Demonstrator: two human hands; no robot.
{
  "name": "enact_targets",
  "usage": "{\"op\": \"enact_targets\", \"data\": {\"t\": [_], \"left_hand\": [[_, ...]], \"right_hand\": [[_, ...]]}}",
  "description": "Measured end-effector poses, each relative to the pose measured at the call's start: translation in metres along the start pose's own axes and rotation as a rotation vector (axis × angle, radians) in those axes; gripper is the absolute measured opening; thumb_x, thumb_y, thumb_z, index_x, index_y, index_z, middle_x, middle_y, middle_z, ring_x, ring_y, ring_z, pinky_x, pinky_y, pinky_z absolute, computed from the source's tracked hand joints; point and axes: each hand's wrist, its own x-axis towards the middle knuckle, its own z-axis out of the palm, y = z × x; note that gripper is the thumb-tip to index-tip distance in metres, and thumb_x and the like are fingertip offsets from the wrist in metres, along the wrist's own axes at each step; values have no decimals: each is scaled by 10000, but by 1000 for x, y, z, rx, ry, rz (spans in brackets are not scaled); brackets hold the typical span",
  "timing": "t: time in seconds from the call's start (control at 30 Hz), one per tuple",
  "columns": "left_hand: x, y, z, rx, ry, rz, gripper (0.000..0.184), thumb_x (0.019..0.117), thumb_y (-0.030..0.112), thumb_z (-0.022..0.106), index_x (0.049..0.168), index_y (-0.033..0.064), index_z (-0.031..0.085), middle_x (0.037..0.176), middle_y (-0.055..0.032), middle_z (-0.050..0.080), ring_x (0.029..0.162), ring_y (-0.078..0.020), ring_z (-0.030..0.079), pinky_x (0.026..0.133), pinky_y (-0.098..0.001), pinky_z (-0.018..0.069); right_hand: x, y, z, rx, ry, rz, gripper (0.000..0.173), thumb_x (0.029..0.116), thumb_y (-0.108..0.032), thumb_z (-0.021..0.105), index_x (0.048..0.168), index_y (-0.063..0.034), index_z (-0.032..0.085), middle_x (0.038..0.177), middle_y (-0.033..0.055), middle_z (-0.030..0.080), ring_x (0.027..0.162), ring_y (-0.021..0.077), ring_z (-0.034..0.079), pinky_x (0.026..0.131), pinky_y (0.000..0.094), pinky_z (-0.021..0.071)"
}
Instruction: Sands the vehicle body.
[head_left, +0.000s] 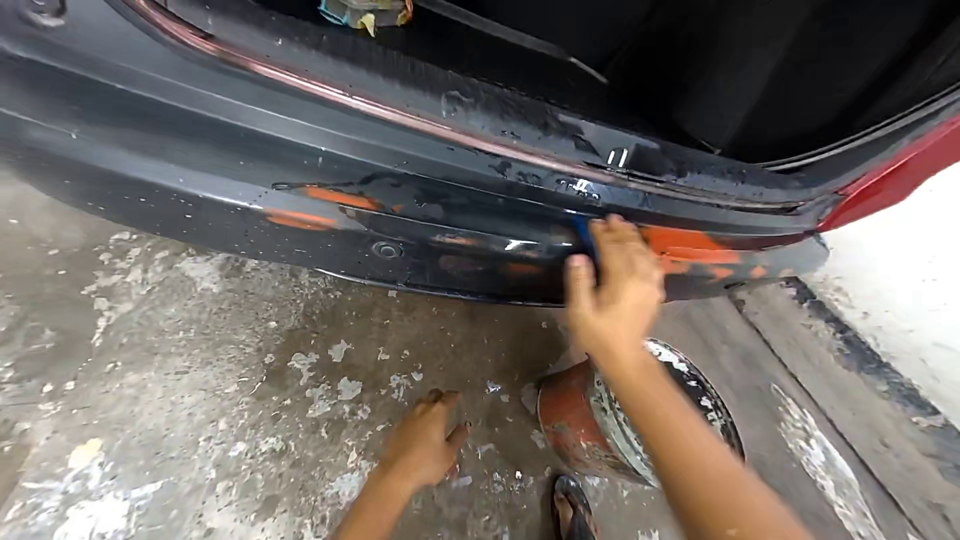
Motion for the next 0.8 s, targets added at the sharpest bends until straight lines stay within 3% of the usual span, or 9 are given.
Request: {"op": "enact_targets", "data": {"t": [0.1,0.17,0.27,0.33,0.4,0.5,0.63,0.7,0.8], "left_hand": [[5,2,10,9,-51,51,564,1015,424,574,1500,142,522,1461,-137,570,1346,-306,553,1124,-541,444],[8,5,10,26,-89,40,549,1026,400,572,1494,118,524,1457,-147,572,1354,-306,543,1135,-534,427],[13,-12,13,11,-71,37,579,1010,437,581,1511,156,514,1508,-124,533,1393,-285,515,1159,-524,417],[4,-16,2,-5,-37,22,597,1001,448,592,1521,168,506,1514,-124,529,1384,-291,527,1145,-530,435],[-4,-18,-6,4,19,12,592,999,451,591,1511,166,514,1484,-133,553,1349,-306,556,1114,-544,460],[-3,-9,-6,21,44,-18,590,1003,452,583,1522,185,504,1486,-127,549,1337,-313,565,1095,-551,473],[0,5,8,27,-25,58,496,1013,403,598,1374,64,626,1352,-196,641,1260,-364,611,1075,-587,456],[9,4,10,63,-78,43,511,1022,417,583,1401,75,603,1374,-188,627,1285,-357,594,1084,-585,448],[10,-9,8,37,-86,13,582,1002,439,595,1510,166,516,1477,-150,551,1346,-327,552,1100,-574,456]], "right_hand": [[13,-141,23,75,-5,-143,777,982,-604,400,1554,-81,443,1604,183,414,1526,388,297,1237,611,210],[28,-183,27,168,-66,-290,805,973,-651,462,1581,-125,414,1626,151,391,1540,372,271,1249,577,214],[28,-114,21,165,-72,-473,681,1017,-574,447,1590,-207,417,1649,77,379,1555,277,277,1260,507,270],[8,-22,15,43,-10,-371,650,1025,-531,433,1572,-181,447,1628,64,419,1541,256,316,1256,518,282],[-13,40,16,-69,56,-159,744,998,-572,391,1540,-65,444,1599,170,424,1525,357,318,1241,589,256],[-16,-20,31,-36,109,-7,1013,913,-722,377,1542,72,350,1601,330,313,1524,497,219,1230,675,148],[-11,-190,63,96,31,-260,1191,843,-865,421,1623,11,214,1688,291,122,1568,488,18,1240,680,31],[-2,-194,64,80,-37,-420,1084,900,-808,421,1659,-83,149,1734,167,3,1594,373,-66,1278,588,33],[-13,-102,55,7,25,-483,819,983,-642,441,1641,-182,281,1728,58,185,1603,267,103,1288,532,172]]}}
